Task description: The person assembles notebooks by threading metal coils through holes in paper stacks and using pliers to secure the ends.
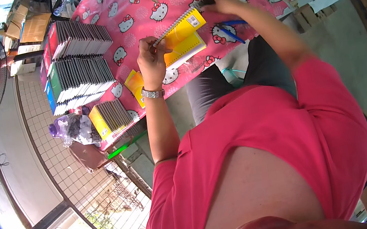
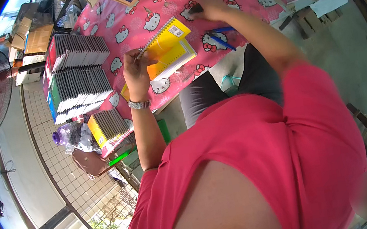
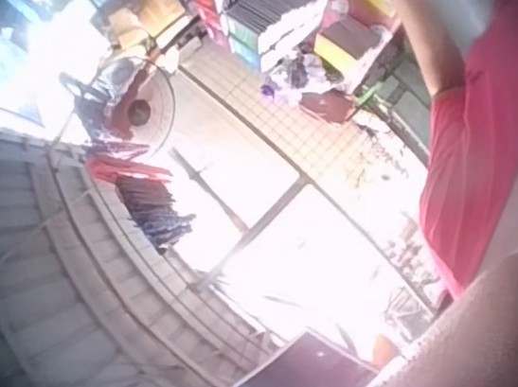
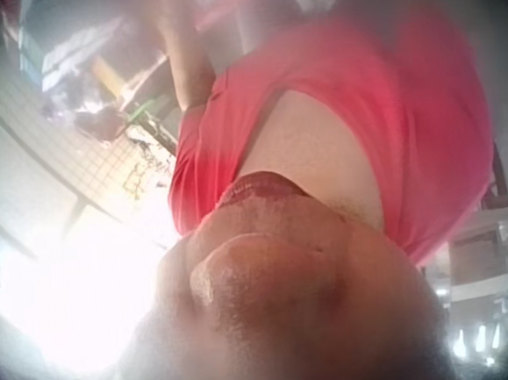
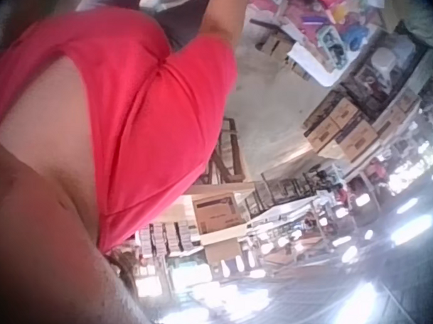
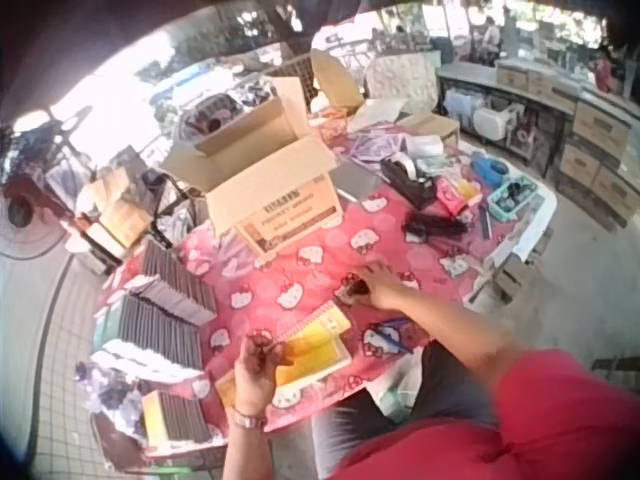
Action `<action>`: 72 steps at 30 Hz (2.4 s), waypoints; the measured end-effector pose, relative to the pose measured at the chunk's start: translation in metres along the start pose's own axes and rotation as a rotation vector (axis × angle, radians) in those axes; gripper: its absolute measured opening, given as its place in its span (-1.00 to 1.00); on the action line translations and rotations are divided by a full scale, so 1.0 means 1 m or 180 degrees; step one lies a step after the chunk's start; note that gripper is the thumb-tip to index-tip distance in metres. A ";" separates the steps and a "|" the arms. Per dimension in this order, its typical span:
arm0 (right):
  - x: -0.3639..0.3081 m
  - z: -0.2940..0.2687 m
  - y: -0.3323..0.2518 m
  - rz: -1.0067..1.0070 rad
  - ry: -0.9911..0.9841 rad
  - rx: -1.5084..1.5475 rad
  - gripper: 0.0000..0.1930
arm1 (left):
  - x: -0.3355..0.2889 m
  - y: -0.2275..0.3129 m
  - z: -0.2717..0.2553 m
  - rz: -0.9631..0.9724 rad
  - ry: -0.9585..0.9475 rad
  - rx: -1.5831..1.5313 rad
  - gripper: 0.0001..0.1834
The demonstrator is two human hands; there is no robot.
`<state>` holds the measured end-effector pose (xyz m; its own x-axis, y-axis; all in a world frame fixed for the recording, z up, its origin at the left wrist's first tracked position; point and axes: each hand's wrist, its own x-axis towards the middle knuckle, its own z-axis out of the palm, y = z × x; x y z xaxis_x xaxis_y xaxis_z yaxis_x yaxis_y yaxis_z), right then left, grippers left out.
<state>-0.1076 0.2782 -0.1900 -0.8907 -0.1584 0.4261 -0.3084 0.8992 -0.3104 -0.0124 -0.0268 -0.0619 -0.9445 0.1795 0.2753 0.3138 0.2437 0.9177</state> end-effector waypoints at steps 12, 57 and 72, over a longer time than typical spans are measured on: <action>-0.123 -0.075 -0.090 0.0765 0.0322 0.1212 -0.43 | -0.014 -0.016 0.007 0.0115 0.0670 0.0855 -0.82; -0.007 -0.065 0.142 0.0954 -0.0546 -0.0111 -0.60 | -0.045 0.008 0.027 0.1308 -0.0606 0.3251 -0.74; -0.011 -0.113 -0.109 -0.0672 -0.0236 0.2131 -0.78 | -0.001 0.020 0.040 0.1127 0.0510 0.3466 -0.55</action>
<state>-0.0263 0.2278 -0.0645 -0.8023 -0.3506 0.4831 -0.5950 0.4058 -0.6937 -0.0012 0.0159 -0.0555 -0.7639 0.2980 0.5725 0.4078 0.9104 0.0703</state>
